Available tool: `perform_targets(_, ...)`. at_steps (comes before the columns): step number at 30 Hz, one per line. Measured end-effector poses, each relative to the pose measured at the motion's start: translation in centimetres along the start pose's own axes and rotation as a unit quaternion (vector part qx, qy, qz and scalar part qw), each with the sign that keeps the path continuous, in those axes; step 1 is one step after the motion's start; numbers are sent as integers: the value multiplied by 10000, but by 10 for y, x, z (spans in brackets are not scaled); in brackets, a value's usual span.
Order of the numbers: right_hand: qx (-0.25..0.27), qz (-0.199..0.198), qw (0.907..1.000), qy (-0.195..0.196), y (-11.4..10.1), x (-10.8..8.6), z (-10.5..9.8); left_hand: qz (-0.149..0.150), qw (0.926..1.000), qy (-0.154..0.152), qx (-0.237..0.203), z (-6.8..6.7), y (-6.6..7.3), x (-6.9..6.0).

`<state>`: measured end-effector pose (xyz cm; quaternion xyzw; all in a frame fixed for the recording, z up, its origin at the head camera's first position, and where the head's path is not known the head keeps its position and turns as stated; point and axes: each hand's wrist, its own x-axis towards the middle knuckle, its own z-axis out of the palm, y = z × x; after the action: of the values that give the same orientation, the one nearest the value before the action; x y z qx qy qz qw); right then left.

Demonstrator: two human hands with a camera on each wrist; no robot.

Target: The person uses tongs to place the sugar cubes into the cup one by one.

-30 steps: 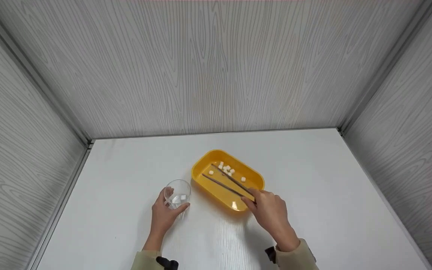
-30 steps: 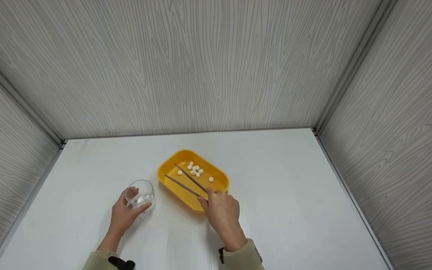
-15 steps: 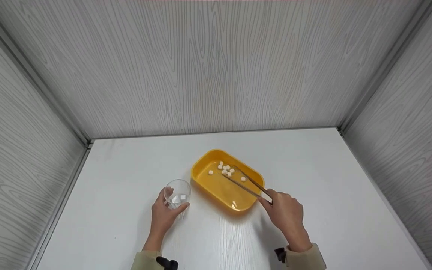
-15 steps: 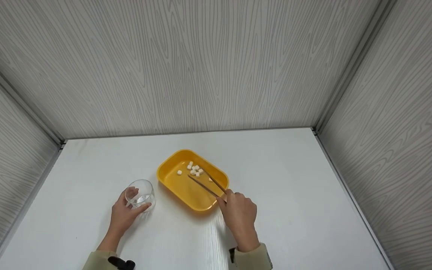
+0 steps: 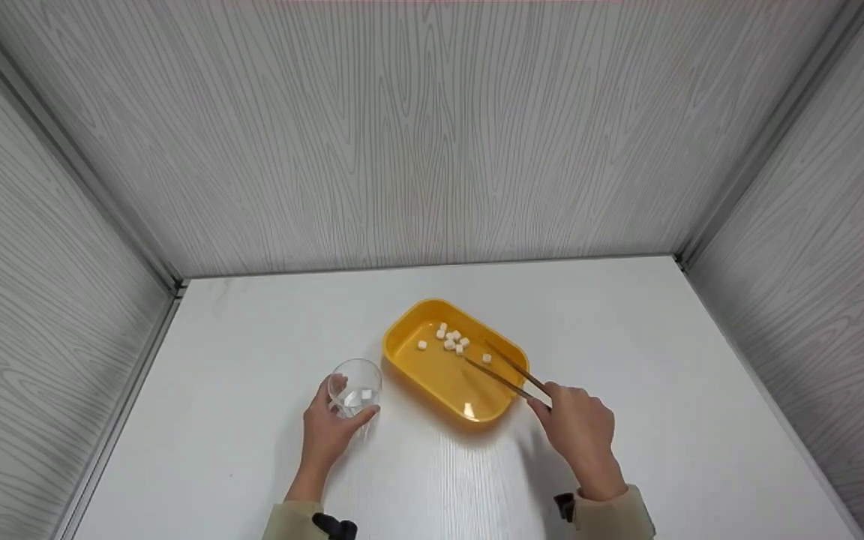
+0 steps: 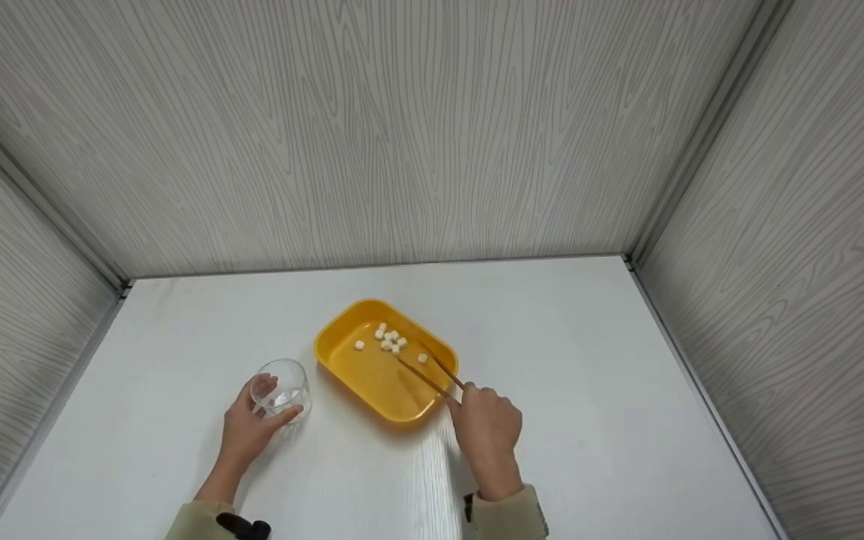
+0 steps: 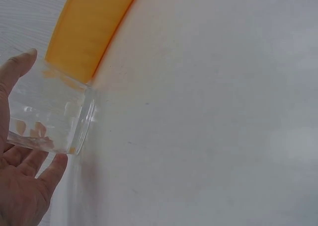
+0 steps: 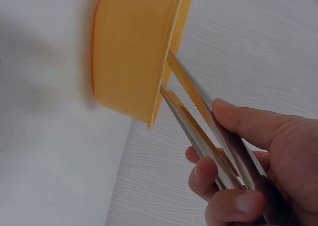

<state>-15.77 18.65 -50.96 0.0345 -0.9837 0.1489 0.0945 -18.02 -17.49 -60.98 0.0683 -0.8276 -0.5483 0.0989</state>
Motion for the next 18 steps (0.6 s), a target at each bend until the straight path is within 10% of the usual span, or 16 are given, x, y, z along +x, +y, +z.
perform_targets(18,-263,59,9991,-315,-3,6,2,0,10000,23,-44,1,-1,0)
